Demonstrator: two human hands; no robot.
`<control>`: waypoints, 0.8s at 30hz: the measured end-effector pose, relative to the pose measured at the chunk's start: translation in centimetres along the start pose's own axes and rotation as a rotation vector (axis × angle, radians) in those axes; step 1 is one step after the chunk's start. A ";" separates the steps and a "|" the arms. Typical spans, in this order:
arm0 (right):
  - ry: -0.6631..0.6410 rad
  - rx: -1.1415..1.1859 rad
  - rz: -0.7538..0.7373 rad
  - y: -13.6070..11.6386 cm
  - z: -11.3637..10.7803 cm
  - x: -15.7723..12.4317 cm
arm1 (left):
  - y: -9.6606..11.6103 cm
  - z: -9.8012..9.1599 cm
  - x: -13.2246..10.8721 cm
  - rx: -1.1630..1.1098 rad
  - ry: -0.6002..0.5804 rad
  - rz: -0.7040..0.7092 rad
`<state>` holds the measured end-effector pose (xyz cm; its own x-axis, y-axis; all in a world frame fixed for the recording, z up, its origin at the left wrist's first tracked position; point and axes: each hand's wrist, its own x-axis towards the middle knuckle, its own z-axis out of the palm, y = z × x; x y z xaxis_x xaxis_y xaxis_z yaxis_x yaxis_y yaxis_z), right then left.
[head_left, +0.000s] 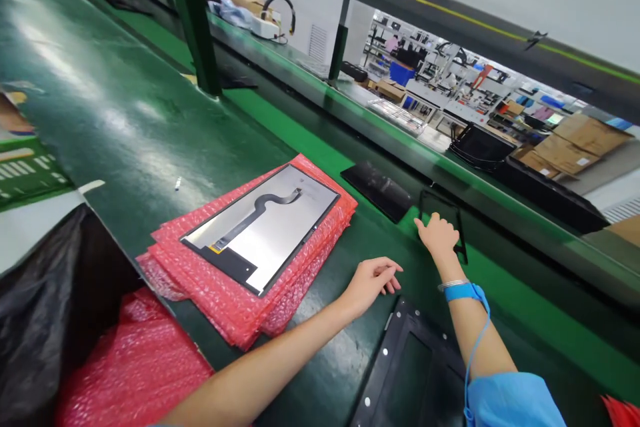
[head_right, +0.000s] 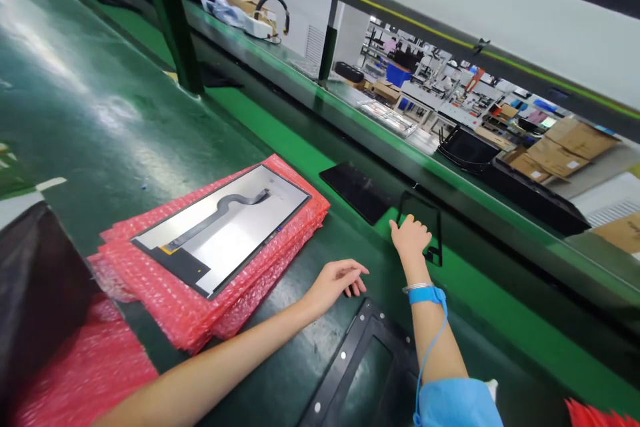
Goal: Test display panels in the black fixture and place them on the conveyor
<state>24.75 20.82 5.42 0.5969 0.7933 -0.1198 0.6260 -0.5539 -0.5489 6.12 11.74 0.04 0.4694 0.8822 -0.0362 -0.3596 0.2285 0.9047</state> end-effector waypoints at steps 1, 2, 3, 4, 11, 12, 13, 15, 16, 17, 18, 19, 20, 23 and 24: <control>0.018 -0.060 0.003 0.5 0.1 0.0 | -0.1 0.0 0.0 0.014 -0.005 0.002; 0.025 -0.105 0.005 0.9 0.1 0.1 | -0.1 0.1 0.0 0.029 -0.010 0.002; 0.024 -0.137 0.007 1.1 0.1 0.1 | -0.1 0.1 0.0 0.044 -0.015 0.001; 0.019 -0.155 0.007 1.4 -0.1 0.1 | -0.1 0.1 0.0 0.059 -0.019 -0.001; -0.091 -0.047 -0.135 4.7 -7.1 -0.6 | 0.3 -0.3 0.5 0.099 -0.037 -0.021; -0.111 -0.025 -0.161 5.7 -8.5 -1.3 | 0.4 -0.3 0.6 0.090 -0.032 -0.019; -0.128 -0.005 -0.184 6.8 -9.9 -2.2 | 0.5 -0.4 0.7 0.077 -0.019 -0.014; -0.137 0.027 -0.218 9.7 -12.2 -4.8 | 0.7 -0.5 0.7 0.050 0.030 0.011; -0.129 0.037 -0.239 11.4 -13.0 -6.6 | 0.9 -0.6 0.7 0.039 0.063 0.029; -0.109 0.040 -0.258 13.4 -13.7 -8.6 | 1.0 -0.6 0.6 0.031 0.096 0.049; -0.083 0.048 -0.327 15.6 -14.2 -10.8 | 1.2 -0.7 0.5 0.028 0.127 0.071; -0.071 0.037 -0.383 17.9 -14.5 -13.1 | 1.3 -0.6 0.4 0.030 0.154 0.092; -0.018 -0.001 -0.431 20.3 -14.6 -15.5 | 1.6 -0.6 0.3 0.037 0.175 0.114; 0.066 -0.197 -0.563 26.6 -14.4 -21.9 | 2.4 -0.1 -0.1 0.079 0.214 0.195; 0.037 -0.260 -0.627 28.1 -14.2 -23.6 | 2.8 0.1 -0.2 0.096 0.224 0.229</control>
<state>35.36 -17.07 4.61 0.0959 0.9777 0.1869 0.9567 -0.0387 -0.2884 5.10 12.14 2.59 0.1928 0.9771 0.0899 -0.3523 -0.0166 0.9358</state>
